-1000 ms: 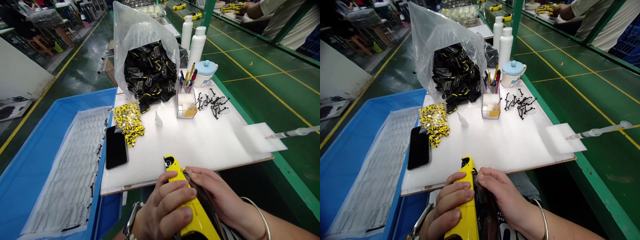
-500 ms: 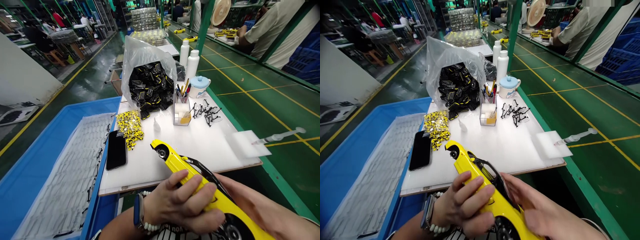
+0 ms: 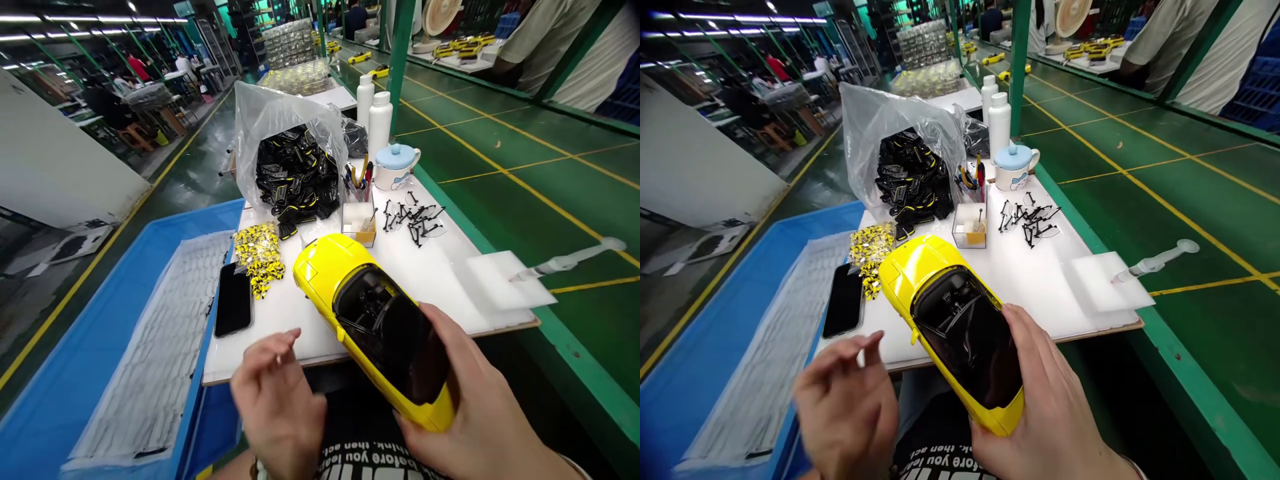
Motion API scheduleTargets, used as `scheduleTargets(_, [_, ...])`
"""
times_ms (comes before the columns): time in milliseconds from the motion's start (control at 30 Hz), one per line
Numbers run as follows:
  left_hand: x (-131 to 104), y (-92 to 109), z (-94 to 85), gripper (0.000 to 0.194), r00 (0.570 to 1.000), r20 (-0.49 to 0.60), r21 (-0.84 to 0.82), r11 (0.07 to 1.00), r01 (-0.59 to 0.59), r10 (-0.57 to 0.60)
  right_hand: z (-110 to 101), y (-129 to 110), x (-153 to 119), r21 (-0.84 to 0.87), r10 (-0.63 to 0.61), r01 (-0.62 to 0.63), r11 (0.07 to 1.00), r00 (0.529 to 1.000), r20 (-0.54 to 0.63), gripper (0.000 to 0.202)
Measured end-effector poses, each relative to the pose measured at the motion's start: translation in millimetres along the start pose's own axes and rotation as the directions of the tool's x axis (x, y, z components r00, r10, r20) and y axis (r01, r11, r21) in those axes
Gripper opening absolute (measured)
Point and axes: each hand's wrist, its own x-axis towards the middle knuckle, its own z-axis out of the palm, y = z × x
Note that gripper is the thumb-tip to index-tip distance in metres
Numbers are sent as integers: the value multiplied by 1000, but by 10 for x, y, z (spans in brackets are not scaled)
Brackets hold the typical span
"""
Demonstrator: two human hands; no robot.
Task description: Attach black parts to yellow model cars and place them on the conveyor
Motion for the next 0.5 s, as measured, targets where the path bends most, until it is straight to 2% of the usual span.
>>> scheduleTargets(33, [-27, -12, 23, 44, 972, -12, -79, 969, 235, -237, 18, 6, -3, -45, -39, 37, 998, 998, -41, 87])
scheduleTargets(67, [-49, -27, 48, 47, 891, 68, -147, 878, 454, -449, 37, 12, -8, -74, -70, 65, 995, 995, -65, 87])
scheduleTargets(100, [-68, -40, 74, 52, 783, 180, -184, 761, 622, -595, 57, 16, -12, -93, -93, 85, 992, 992, -80, 87])
scheduleTargets(133, [-83, -51, 101, 58, 686, 287, -195, 661, 725, -669, 76, 18, -14, -109, -112, 102, 989, 989, -93, 88])
scheduleTargets(167, [-95, -57, 127, 61, 624, 364, -195, 598, 777, -692, 93, 19, -15, -122, -124, 112, 986, 987, -100, 88])
scheduleTargets(200, [-104, -58, 151, 61, 600, 399, -194, 575, 795, -694, 108, 19, -16, -131, -138, 124, 984, 985, -105, 88])
scheduleTargets(400, [-132, -36, 219, 44, 621, 314, -168, 601, 781, -718, 145, 14, -34, -174, -182, 161, 971, 977, -111, 86])
scheduleTargets(500, [-159, -67, 224, 38, 666, 262, -153, 652, 743, -698, 138, -9, -31, -191, -200, 176, 966, 973, -113, 87])
